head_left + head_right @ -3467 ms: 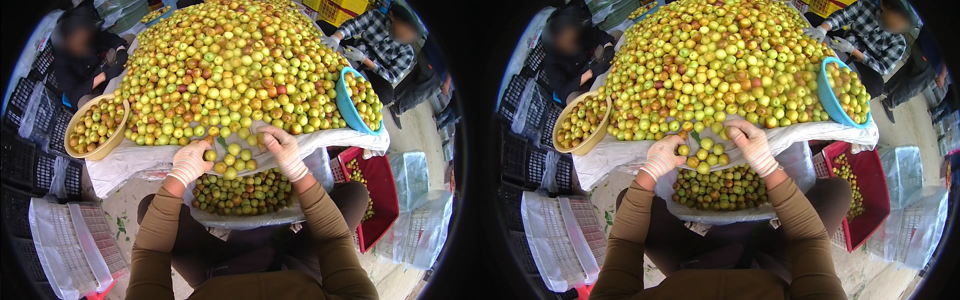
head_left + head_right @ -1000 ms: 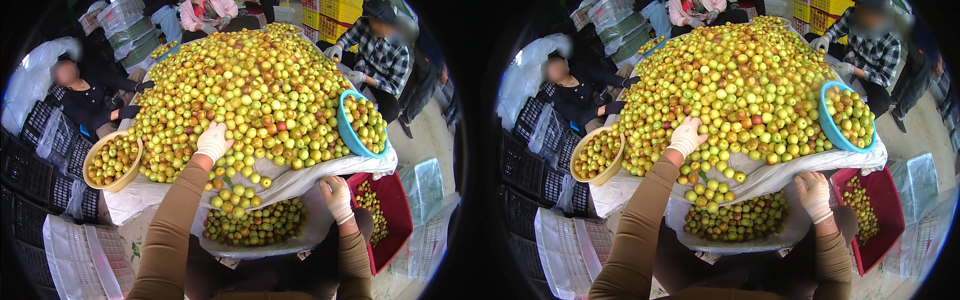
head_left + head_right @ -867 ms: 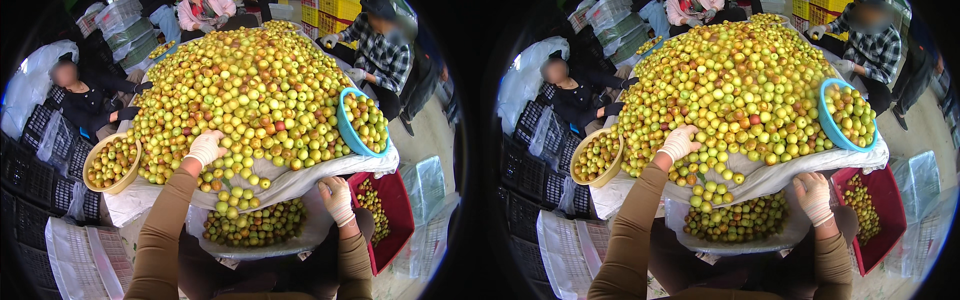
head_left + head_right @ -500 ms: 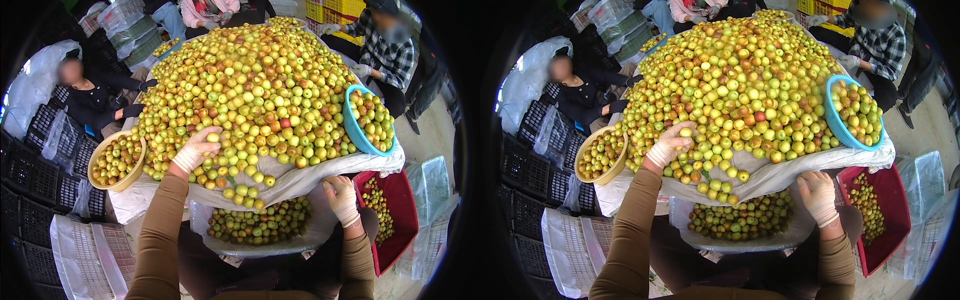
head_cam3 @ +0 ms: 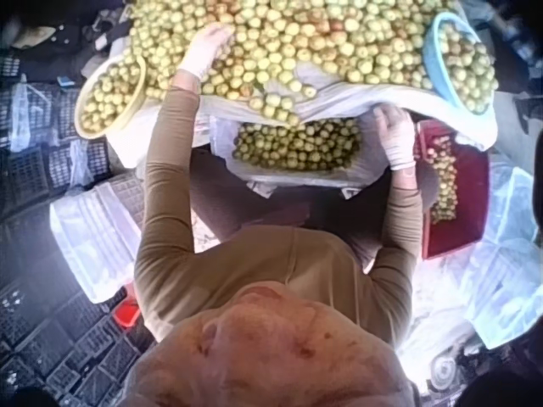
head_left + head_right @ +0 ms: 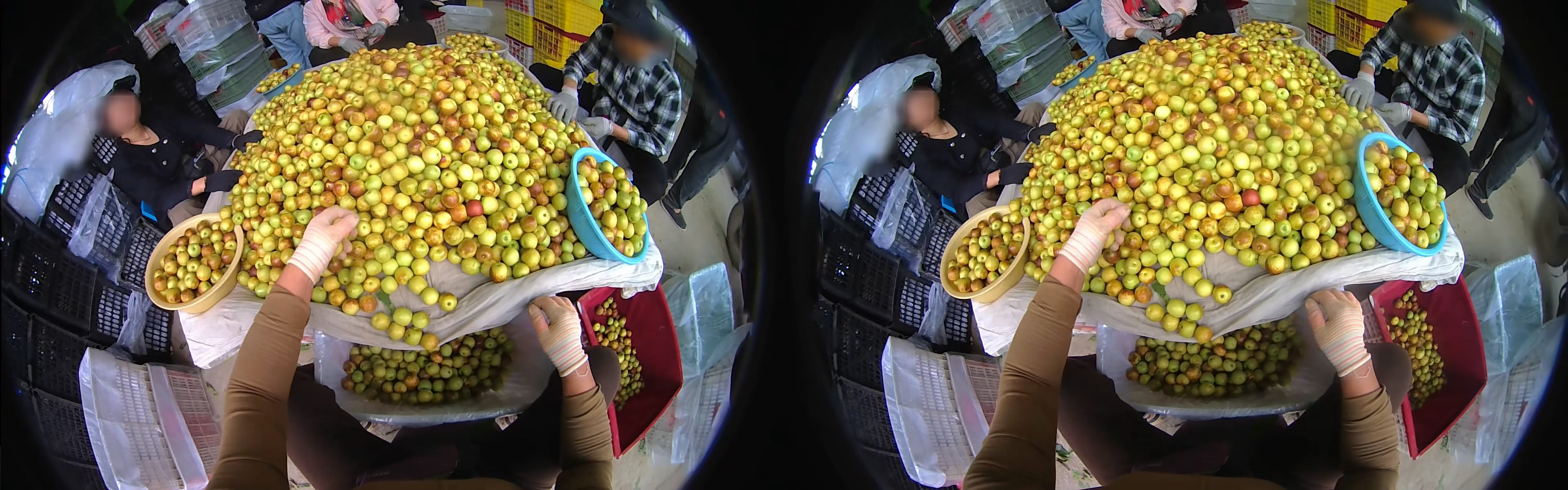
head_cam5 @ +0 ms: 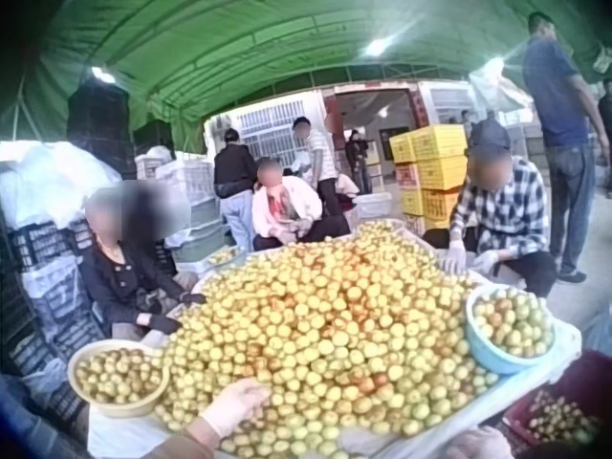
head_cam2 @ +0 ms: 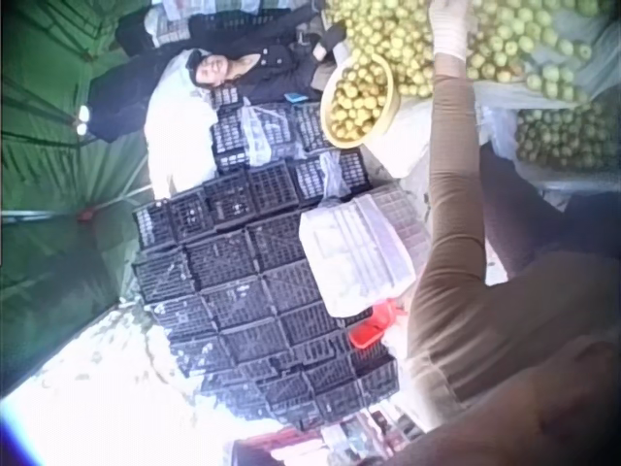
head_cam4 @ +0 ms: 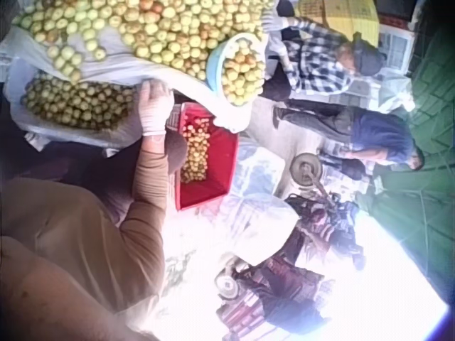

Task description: The person sits at a table and sorts green and yellow plums by hand, moving them from a large pile into a red crate. Other workers are visible nearby, and the setting appears to be an outdoor or semi-outdoor fruit processing area.

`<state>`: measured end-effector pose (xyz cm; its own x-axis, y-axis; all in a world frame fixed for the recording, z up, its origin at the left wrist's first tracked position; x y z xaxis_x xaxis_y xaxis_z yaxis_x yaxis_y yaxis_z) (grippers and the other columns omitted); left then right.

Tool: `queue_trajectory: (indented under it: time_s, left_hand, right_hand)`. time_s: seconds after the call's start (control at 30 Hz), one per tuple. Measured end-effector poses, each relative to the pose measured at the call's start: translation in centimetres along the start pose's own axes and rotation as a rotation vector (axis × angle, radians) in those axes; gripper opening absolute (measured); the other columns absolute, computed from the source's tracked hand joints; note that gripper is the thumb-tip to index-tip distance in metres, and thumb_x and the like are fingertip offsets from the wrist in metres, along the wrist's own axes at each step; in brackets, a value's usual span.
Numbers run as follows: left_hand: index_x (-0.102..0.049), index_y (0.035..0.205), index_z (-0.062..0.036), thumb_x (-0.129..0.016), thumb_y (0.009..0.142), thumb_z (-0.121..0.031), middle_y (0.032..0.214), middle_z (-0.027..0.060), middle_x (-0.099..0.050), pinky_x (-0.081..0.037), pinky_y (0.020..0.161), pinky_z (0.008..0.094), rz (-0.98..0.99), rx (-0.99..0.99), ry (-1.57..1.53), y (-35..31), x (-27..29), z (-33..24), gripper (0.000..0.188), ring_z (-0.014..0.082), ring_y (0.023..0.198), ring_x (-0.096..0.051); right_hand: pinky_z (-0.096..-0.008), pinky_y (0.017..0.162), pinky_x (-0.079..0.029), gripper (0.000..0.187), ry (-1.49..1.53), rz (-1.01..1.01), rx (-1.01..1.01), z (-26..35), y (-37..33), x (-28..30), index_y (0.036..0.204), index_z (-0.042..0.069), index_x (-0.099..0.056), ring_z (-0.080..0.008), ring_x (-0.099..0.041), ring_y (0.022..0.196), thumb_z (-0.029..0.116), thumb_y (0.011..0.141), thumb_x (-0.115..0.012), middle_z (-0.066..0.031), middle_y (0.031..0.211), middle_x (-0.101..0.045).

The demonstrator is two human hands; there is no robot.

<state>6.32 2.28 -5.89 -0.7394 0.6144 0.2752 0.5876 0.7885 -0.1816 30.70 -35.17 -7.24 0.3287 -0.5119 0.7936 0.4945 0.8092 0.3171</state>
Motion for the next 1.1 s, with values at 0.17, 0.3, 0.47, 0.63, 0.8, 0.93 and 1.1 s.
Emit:
queue_trajectory:
  time_s: [0.17, 0.3, 0.47, 0.63, 0.8, 0.93, 1.1]
  left_hand:
    - [-0.073, 0.110, -0.0170, -0.065, 0.090, -0.021, 0.101, 0.0148, -0.064, -0.052, 0.086, 0.0439, -0.235, -0.535, 0.972, 3.7, -4.9, -7.6, 0.022, 0.0360, 0.094, -0.064]
    - [-0.070, 0.093, -0.0145, -0.066, 0.084, -0.020, 0.103, 0.0184, -0.063, -0.054, 0.075, 0.0486, -0.158, -0.572, 1.445, 7.1, -9.1, -8.5, 0.011, 0.0372, 0.088, -0.066]
    - [-0.070, 0.124, -0.0121, -0.067, 0.088, -0.029, 0.133, 0.0123, -0.059, -0.057, 0.088, 0.0351, 0.132, -0.087, 1.895, 8.5, -9.6, -5.9, 0.040, 0.0229, 0.117, -0.064]
    - [-0.066, 0.123, -0.0078, -0.074, 0.082, -0.043, 0.146, 0.0149, -0.043, -0.059, 0.078, 0.0309, 0.143, 0.104, 1.948, 7.7, -10.0, -5.6, 0.054, 0.0191, 0.107, -0.066]
    - [-0.064, 0.125, -0.0171, -0.079, 0.070, -0.060, 0.144, 0.0124, -0.041, -0.058, 0.080, 0.0319, 0.168, 0.092, 1.822, 6.3, -8.2, -3.4, 0.071, 0.0186, 0.101, -0.066]
    - [-0.069, 0.117, -0.0145, -0.080, 0.067, -0.055, 0.140, 0.0146, -0.042, -0.057, 0.086, 0.0344, 0.116, -0.012, 1.692, 4.4, -7.5, -3.6, 0.066, 0.0232, 0.102, -0.066]
    - [-0.073, 0.110, -0.0087, -0.088, 0.061, -0.049, 0.132, 0.0168, -0.048, -0.056, 0.089, 0.0364, 0.042, -0.072, 1.424, 2.9, -5.6, -3.5, 0.064, 0.0288, 0.101, -0.065]
  right_hand:
    - [-0.0452, 0.080, -0.047, 0.015, -0.032, -0.054, 0.011, 0.2, 0.3, 0.0, 0.089, 0.004, -0.070, -0.0370, -0.062, 0.085, 0.018, 0.087, -0.067, -0.0144, 0.087, -0.069]
    - [-0.0443, 0.080, -0.047, 0.013, -0.062, -0.049, 0.071, 0.2, 0.1, 0.1, 0.084, 0.008, -0.070, -0.0326, -0.064, 0.083, 0.020, 0.086, -0.066, -0.0103, 0.084, -0.069]
    - [-0.0439, 0.085, -0.048, 0.021, -0.097, 0.128, 0.049, -1.5, 0.3, -2.3, 0.092, 0.013, -0.071, -0.0303, -0.064, 0.094, 0.031, 0.091, -0.059, -0.0064, 0.094, -0.069]
    - [-0.0474, 0.092, -0.046, 0.028, -0.055, 0.159, -0.052, -2.4, -0.3, -2.3, 0.103, 0.013, -0.071, -0.0333, -0.062, 0.101, 0.036, 0.092, -0.060, -0.0091, 0.101, -0.069]
    - [-0.0480, 0.091, -0.046, 0.028, -0.126, 0.165, -0.082, -2.4, -0.4, -2.9, 0.100, 0.013, -0.072, -0.0340, -0.063, 0.101, 0.037, 0.091, -0.060, -0.0093, 0.099, -0.070]
    - [-0.0470, 0.091, -0.047, 0.028, -0.117, 0.179, -0.089, -2.6, -0.6, -3.5, 0.100, 0.013, -0.071, -0.0345, -0.063, 0.101, 0.037, 0.091, -0.060, -0.0096, 0.100, -0.070]
    - [-0.0480, 0.089, -0.048, 0.029, -0.101, 0.193, -0.088, -2.1, -0.8, -3.6, 0.102, 0.013, -0.070, -0.0351, -0.063, 0.102, 0.037, 0.093, -0.058, -0.0107, 0.102, -0.069]
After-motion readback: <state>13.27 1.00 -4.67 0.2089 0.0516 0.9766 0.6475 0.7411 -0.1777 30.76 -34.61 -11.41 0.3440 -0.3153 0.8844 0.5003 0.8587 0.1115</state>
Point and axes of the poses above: each hand's wrist, its own y-axis towards the middle knuckle, its own x-axis out of the back of the hand, z = x × y, the point moved 8 cm from there along y, towards the middle knuckle
